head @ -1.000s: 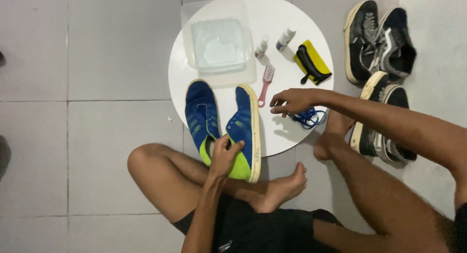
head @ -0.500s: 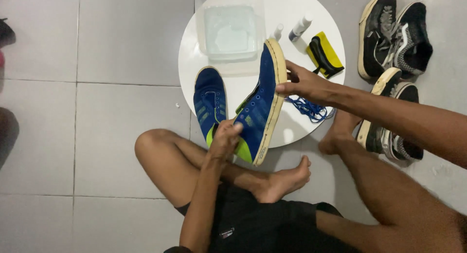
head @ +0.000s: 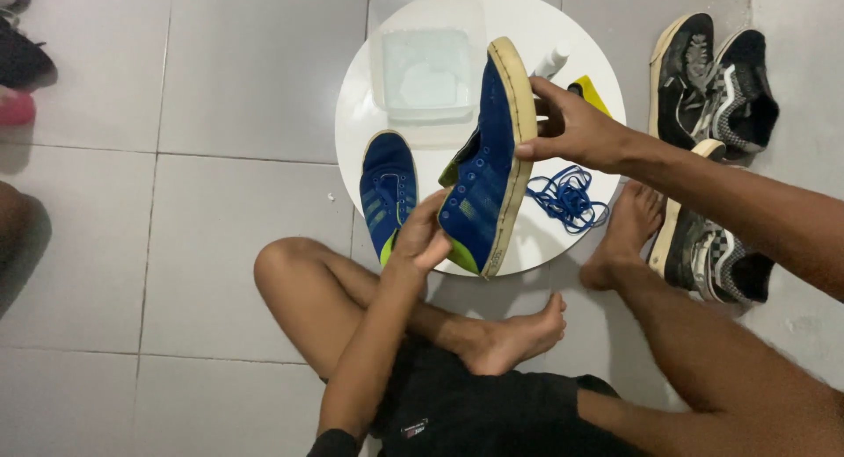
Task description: Removing laces from a pair of blue sneakers and then cleaning the shoe with a brush.
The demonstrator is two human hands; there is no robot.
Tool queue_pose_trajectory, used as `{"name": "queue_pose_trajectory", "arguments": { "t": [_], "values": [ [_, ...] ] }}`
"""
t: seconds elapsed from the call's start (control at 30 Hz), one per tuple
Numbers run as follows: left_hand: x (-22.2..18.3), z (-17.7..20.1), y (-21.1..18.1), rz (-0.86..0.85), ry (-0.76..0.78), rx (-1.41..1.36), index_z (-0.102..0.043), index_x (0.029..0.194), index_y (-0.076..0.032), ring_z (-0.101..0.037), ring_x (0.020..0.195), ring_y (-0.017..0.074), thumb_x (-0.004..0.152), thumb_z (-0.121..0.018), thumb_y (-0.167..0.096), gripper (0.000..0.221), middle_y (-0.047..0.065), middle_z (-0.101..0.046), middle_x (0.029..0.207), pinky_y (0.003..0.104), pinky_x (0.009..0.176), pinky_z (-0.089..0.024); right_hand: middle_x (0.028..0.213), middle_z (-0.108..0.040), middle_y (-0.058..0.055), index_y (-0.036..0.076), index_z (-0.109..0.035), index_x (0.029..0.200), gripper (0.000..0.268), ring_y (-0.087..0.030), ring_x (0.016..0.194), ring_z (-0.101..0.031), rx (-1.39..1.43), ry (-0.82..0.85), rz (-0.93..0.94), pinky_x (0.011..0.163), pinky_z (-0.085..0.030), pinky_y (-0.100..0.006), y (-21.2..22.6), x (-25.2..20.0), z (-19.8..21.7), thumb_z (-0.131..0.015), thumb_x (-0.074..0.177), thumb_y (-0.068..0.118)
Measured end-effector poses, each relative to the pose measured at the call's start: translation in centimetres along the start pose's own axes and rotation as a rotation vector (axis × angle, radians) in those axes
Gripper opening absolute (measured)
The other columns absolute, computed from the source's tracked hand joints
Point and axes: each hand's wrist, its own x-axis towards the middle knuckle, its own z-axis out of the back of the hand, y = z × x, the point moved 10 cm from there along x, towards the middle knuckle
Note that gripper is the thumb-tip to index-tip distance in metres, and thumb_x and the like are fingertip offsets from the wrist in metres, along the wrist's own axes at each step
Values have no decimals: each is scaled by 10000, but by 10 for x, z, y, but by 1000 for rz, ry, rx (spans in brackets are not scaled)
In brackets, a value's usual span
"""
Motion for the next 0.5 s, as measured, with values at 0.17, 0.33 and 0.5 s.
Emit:
{"name": "queue_pose_trajectory", "arguments": {
  "t": [0.17, 0.33, 0.5],
  "values": [
    [-4, -74, 3, 0, 183, -180, -706, 1049, -72, -740, 774, 149, 948, -603, -30, 151, 91, -724, 823, 277, 748, -602, 1290, -590, -274, 90, -423, 1512, 979, -413, 1162, -623, 28, 56, 37, 1012, -482, -587, 10, -4, -5, -863, 644, 195],
    [19, -15, 6, -73, 249, -372, -685, 873, -212, -713, 767, 92, 975, -549, 16, 285, -24, -690, 773, 249, 832, -553, 1277, -603, -285, 67, -462, 1473, 904, -451, 1162, -628, 50, 54, 69, 994, -501, -590, 14, -4, -5, -850, 674, 233],
    [1, -69, 21, 195, -145, -387, -653, 959, -43, -744, 875, 243, 912, -649, -137, 105, 134, -716, 889, 385, 942, -531, 983, -635, -139, 80, -534, 1372, 785, -224, 850, -674, 38, 38, 149, 711, -598, -361, 42, -2, -1, -825, 691, 339]
  ]
}}
